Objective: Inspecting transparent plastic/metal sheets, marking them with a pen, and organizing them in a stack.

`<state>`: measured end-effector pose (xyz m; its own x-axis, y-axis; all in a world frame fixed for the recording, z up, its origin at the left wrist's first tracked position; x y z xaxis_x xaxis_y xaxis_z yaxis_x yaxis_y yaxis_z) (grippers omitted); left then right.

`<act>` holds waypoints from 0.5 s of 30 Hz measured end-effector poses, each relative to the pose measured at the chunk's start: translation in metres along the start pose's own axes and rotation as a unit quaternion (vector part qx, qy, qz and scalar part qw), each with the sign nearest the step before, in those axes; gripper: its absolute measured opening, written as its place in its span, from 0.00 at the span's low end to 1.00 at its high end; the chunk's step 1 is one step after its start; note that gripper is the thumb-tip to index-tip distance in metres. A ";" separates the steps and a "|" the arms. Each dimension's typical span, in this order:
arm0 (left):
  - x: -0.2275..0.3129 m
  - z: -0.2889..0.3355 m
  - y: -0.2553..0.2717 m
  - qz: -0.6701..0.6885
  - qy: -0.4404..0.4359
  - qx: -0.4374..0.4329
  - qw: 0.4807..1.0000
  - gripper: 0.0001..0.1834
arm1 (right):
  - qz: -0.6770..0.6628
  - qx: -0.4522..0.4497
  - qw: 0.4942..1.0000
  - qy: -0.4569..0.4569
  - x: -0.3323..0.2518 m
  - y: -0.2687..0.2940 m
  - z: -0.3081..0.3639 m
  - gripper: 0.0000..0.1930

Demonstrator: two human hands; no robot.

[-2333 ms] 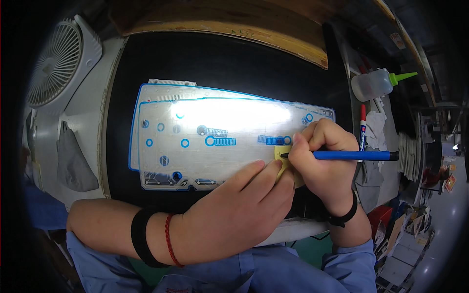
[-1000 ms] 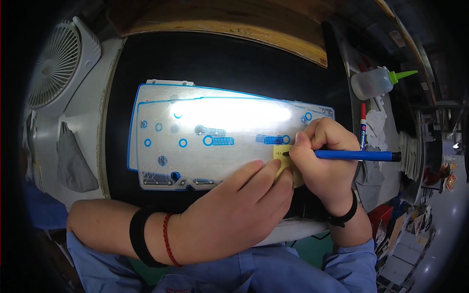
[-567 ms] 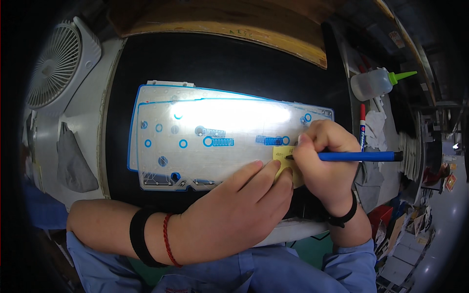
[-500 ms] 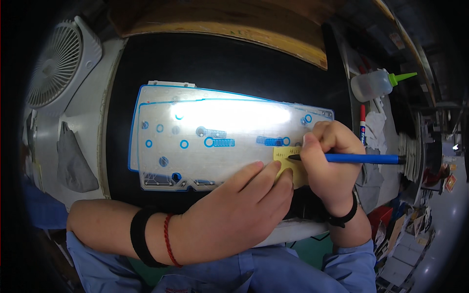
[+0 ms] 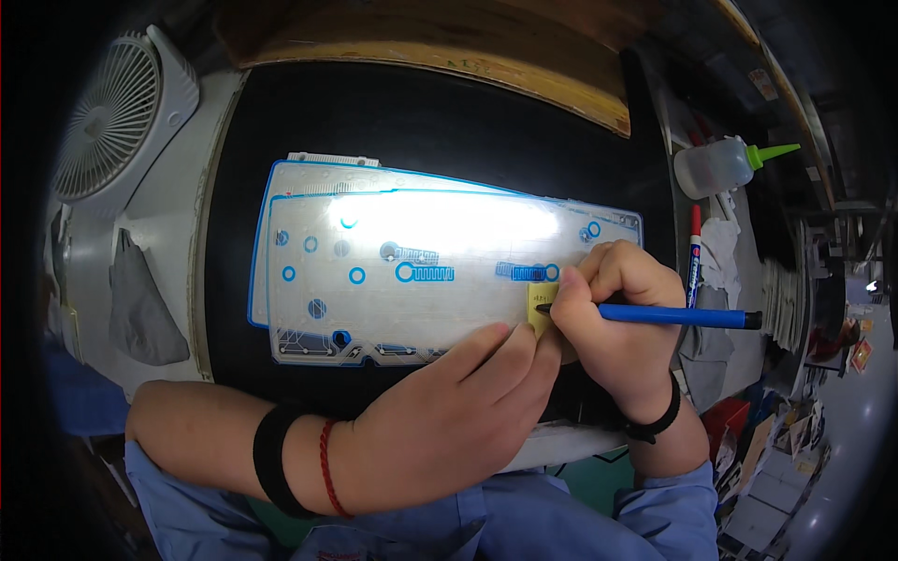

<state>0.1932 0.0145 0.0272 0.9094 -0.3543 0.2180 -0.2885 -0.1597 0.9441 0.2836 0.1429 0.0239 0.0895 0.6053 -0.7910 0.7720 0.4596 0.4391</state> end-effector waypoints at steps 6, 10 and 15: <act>0.000 -0.001 0.001 0.000 -0.003 -0.007 1.000 0.17 | 0.017 0.009 1.000 -0.007 -0.002 0.000 -0.001 0.15; 0.000 0.000 0.000 -0.005 -0.003 -0.009 1.000 0.17 | 0.027 0.003 1.000 0.004 -0.001 -0.001 -0.001 0.15; 0.000 -0.001 0.002 -0.006 -0.008 -0.016 1.000 0.18 | 0.026 0.003 1.000 0.009 -0.001 0.000 -0.001 0.15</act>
<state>0.1930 0.0155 0.0294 0.9077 -0.3673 0.2026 -0.2673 -0.1343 0.9542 0.2828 0.1425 0.0253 0.1187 0.6405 -0.7588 0.7705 0.4226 0.4773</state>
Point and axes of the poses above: each hand's wrist, its own z-axis away from the middle knuckle, its own y-axis out of the back of the hand, x = y × z, the point moved 4 cm from there along -z, towards the middle knuckle, and after that the axes turned 6 degrees about y, right-handed, at the moved point
